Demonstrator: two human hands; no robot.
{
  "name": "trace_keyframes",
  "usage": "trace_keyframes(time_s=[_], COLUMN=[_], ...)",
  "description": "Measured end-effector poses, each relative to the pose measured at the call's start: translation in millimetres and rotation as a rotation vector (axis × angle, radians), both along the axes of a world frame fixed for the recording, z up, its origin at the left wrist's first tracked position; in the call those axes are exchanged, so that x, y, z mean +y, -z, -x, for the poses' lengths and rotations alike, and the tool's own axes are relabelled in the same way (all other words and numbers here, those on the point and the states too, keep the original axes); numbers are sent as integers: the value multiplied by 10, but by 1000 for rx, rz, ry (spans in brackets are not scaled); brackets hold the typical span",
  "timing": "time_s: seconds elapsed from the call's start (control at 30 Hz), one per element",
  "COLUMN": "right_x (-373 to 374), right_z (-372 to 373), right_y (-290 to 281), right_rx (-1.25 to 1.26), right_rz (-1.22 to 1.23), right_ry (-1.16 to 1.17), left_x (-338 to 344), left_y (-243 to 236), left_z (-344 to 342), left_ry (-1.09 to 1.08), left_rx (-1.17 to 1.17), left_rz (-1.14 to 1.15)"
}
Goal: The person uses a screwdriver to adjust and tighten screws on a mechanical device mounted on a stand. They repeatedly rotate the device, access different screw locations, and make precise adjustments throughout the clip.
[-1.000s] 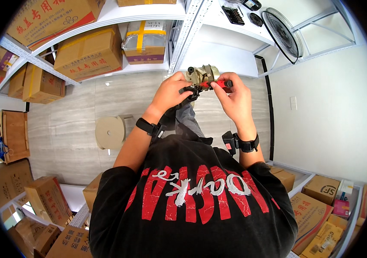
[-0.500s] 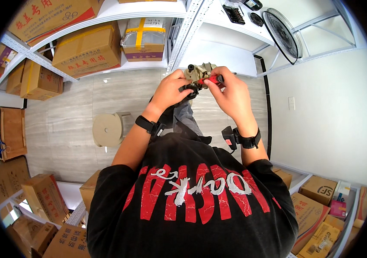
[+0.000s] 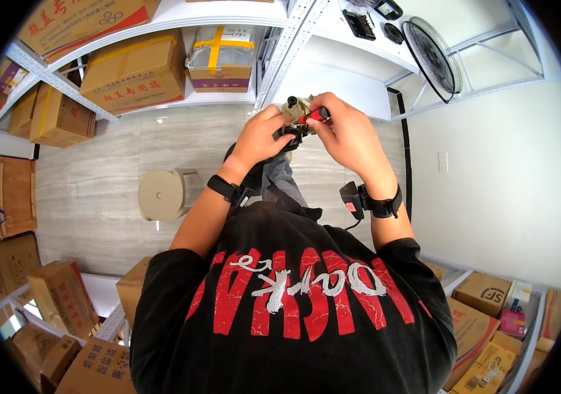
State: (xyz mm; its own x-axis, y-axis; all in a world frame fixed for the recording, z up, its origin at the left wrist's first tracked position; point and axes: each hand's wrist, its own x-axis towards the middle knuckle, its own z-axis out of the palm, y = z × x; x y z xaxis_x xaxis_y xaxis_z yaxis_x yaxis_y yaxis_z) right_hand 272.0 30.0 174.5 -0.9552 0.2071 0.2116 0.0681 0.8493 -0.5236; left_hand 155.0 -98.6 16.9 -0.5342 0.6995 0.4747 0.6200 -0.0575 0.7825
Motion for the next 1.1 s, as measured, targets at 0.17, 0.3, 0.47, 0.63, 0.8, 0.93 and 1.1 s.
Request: trace_keyframes(time_s=[0.17, 0.3, 0.47, 0.63, 0.8, 0.93, 1.1], right_x=[0, 7, -1, -4, -33, -65, -197], right_z=[-30, -39, -16, -6, 2, -1, -18], right_y=[-1, -23, -88, -83, -112, -121, -82], right_rx=[10, 13, -55, -77, -101, -96, -79], right_rz=[-4, -14, -40, -49, -70, -116, -215], right_ry=[7, -34, -49, -39, -35, -18, -19], left_x=[8, 0, -7, -15, -14, 0, 20], left_y=[77, 133, 98, 109, 102, 102, 61], left_z=[30, 44, 39, 40, 16, 19, 7], left_ry=[7, 19, 13, 14, 9, -1, -32], left_rx=[32, 12, -1, -16, -54, -37, -43], left_rz=[-21, -24, -24, -26, -40, -43, -21])
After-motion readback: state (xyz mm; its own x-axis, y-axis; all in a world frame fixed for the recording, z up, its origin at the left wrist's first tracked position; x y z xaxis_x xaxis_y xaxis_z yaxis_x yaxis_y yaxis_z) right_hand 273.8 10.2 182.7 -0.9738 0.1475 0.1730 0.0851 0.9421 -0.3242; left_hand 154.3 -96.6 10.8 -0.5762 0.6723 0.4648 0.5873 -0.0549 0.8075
